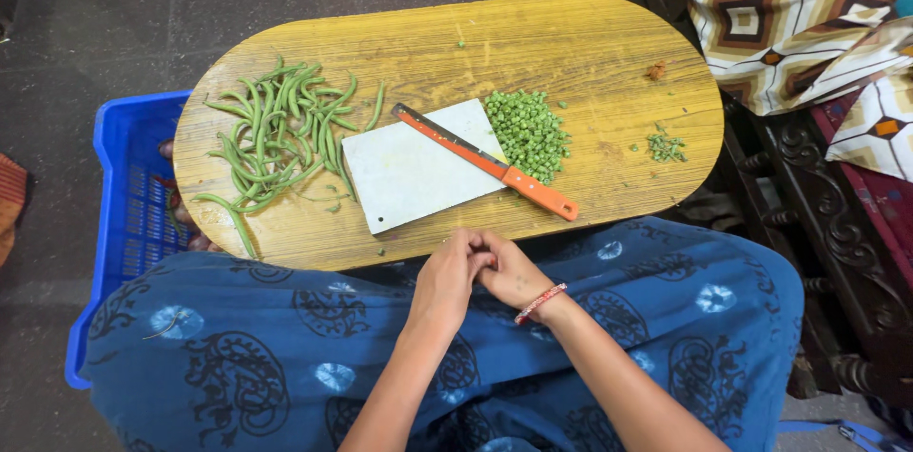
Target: The person chops green beans on a white cutting board using a knife.
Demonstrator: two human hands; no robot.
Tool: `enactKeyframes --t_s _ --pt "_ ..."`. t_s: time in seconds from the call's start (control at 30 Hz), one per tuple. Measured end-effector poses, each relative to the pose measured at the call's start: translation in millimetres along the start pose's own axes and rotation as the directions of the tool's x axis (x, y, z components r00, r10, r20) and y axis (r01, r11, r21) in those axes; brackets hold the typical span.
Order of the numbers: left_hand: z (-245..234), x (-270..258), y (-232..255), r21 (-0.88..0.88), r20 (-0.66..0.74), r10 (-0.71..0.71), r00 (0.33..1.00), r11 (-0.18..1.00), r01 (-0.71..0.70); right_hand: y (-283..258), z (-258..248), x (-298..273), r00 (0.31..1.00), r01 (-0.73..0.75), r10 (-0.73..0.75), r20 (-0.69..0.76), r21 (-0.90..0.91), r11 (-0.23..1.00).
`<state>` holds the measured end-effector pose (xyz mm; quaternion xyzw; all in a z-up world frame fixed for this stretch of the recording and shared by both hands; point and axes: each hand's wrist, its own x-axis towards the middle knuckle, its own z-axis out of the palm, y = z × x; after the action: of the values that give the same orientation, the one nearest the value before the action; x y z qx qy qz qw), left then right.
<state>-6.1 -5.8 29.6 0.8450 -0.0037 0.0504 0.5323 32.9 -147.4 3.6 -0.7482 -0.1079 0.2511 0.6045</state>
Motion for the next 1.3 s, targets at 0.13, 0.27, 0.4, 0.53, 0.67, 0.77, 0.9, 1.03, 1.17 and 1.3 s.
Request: enactKeyframes --t_s 0.13,0.27,0.4,0.53,0.67,0.77,0.9,1.03,1.17,1.3 --pt "-7 -4 26 0.213 0.043 -0.022 0.999 0.977 0.012 -2 -12 -6 0.988 -0.122 0.082 0.13 0.341 0.932" --pt "-22 -12 36 0.173 -0.041 0.134 0.99 0.977 -0.125 -9 -64 -5 0.979 -0.163 0.123 0.165 0.254 0.953" --pt "-54 -17 37 0.214 -0.074 0.183 0.98 0.963 -0.164 -5 -177 12 0.938 -0.067 -0.09 -0.334 -0.431 0.9" --pt "-102 -13 19 0.304 -0.085 0.131 0.988 0.948 -0.1 30 -291 28 0.794 -0.337 -0.401 -0.456 -0.88 0.334" --pt "-167 0 -11 0.571 0.027 0.105 0.994 0.815 -0.102 66 -348 50 0.87 -0.344 -0.24 -0.431 -0.878 0.332" --pt "-219 17 -32 0.661 0.045 0.027 0.999 0.749 -0.05 76 -347 51 0.811 -0.395 -0.291 -0.507 -0.842 0.367" --pt "-269 45 -71 0.834 -0.101 -0.259 0.961 0.504 0.223 65 -307 38 0.695 -0.251 -0.584 -0.419 -0.903 0.349" --pt "-288 62 -114 0.696 -0.339 -0.445 0.829 0.474 0.539 46 -253 33 0.72 -0.059 -0.625 -0.303 -0.923 0.38" --pt "-276 68 -136 0.662 -0.436 -0.539 0.721 0.351 0.663 25 -211 33 0.77 -0.061 -0.553 -0.319 -0.899 0.434" --pt "-263 57 -139 0.713 -0.376 -0.554 0.743 0.34 0.614 6 -184 41 0.777 0.059 -0.584 -0.236 -0.896 0.44"
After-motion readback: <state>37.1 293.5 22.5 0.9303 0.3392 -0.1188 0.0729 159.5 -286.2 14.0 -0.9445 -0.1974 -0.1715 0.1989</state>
